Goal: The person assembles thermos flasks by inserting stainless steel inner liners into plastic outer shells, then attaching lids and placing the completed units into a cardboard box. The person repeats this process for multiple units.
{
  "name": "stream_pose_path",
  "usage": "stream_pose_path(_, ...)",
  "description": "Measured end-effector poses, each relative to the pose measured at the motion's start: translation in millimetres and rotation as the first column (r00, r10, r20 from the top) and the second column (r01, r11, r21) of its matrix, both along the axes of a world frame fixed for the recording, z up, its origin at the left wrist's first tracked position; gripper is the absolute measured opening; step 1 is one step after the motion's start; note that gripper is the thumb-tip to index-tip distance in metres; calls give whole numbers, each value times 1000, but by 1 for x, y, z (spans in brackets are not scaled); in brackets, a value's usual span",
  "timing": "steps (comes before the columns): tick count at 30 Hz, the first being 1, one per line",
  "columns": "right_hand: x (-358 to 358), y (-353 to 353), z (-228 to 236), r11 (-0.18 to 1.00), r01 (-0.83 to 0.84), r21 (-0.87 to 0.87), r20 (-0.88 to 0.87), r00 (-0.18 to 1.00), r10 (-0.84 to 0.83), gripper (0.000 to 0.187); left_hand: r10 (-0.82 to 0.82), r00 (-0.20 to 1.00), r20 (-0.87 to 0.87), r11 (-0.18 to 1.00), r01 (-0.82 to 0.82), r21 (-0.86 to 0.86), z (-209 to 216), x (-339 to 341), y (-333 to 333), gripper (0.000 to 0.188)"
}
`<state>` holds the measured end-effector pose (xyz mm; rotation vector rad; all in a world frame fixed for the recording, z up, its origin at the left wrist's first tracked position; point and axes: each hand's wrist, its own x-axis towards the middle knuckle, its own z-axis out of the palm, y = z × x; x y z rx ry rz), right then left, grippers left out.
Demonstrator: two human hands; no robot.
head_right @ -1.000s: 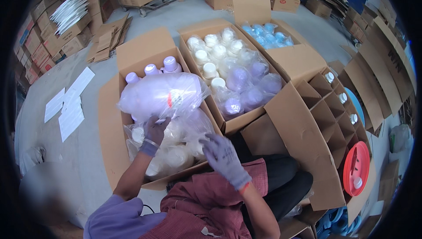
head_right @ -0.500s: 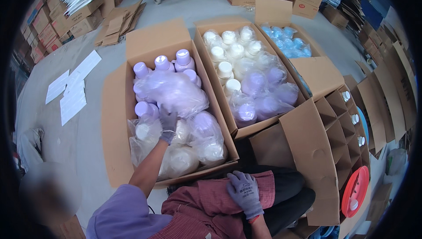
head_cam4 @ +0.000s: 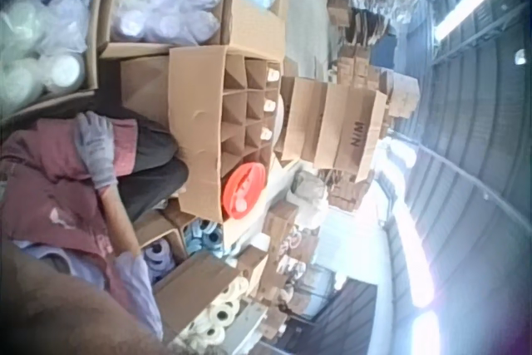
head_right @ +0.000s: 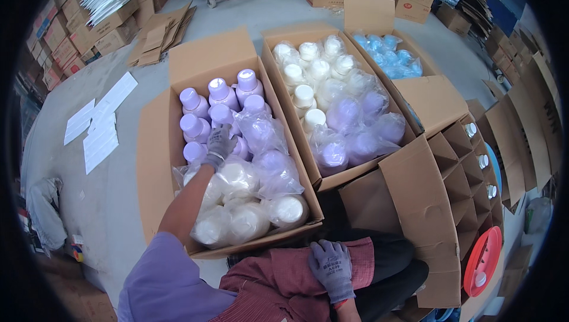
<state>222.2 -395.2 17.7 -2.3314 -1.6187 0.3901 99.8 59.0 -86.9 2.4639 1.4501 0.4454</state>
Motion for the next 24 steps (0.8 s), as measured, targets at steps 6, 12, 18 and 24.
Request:
stream_pose_path(6, 3, 5, 8, 998, -24, 64, -53, 998, 28, 30, -95, 944, -315, 983, 39, -180, 13, -34, 14, 90)
stream_pose_path(12, 23, 15, 31, 913, 288, 288, -595, 801, -65, 33, -323, 828, 458, 760, 515, -395, 281, -12, -68, 96)
stream_pose_path(18, -4, 48, 88, 662, 538, 522, -852, 289, 437, 61, -794, 382, 473, 477, 873, 96, 274, 17, -206, 99)
stream_pose_path(24, 40, -62, 104, 357, 675, 645, -591, 738, -326, 28, -327, 898, 295, 910, 384, -156, 95, 37, -51, 32)
